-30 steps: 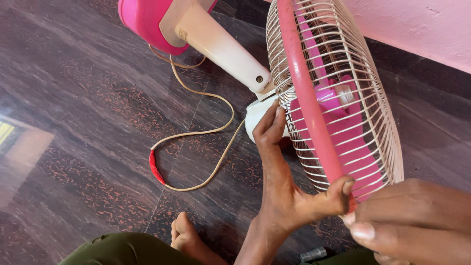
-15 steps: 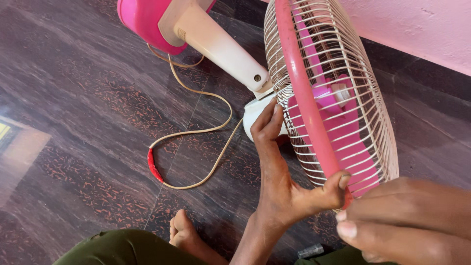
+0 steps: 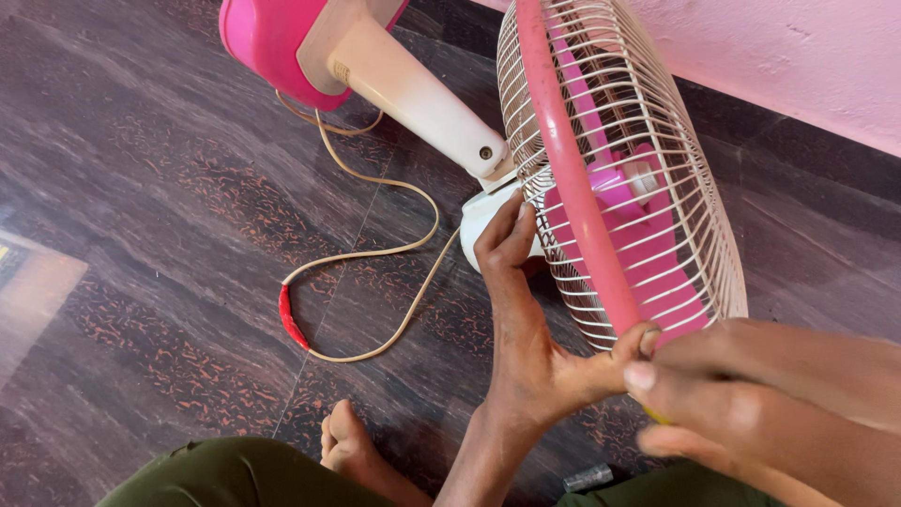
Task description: The person uses a yellow screwdriver to loosen and remove screws from the front grill of a pink and white electric fan. They work on multiple fasteners around the grill's perimeter while sitting on the floor.
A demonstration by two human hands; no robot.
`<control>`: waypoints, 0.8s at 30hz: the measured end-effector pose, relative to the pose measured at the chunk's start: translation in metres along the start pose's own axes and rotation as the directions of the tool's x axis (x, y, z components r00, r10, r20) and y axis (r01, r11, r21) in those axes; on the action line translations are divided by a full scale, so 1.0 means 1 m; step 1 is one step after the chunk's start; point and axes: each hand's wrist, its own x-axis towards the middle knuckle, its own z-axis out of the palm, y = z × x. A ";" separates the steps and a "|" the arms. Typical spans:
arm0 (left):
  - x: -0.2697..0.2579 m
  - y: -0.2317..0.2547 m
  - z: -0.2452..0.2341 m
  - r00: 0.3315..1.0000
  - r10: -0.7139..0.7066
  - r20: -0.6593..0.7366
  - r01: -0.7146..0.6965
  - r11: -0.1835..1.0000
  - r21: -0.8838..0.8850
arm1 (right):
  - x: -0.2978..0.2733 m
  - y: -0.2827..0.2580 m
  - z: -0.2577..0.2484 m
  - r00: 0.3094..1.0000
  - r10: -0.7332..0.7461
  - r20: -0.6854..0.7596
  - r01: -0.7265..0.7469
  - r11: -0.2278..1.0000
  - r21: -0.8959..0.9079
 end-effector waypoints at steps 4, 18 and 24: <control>0.002 0.000 0.002 1.000 -0.025 0.010 0.025 0.999 -0.028 | -0.004 -0.003 0.006 1.000 0.029 0.001 -0.028 0.986 -0.163; 0.003 0.002 0.003 1.000 -0.022 -0.001 0.022 0.999 0.033 | 0.001 -0.001 -0.018 0.986 0.012 0.169 -0.022 0.998 0.056; 0.003 0.004 0.001 1.000 -0.030 0.006 0.030 0.998 -0.049 | 0.002 -0.002 -0.013 0.995 0.069 0.077 -0.056 0.985 -0.162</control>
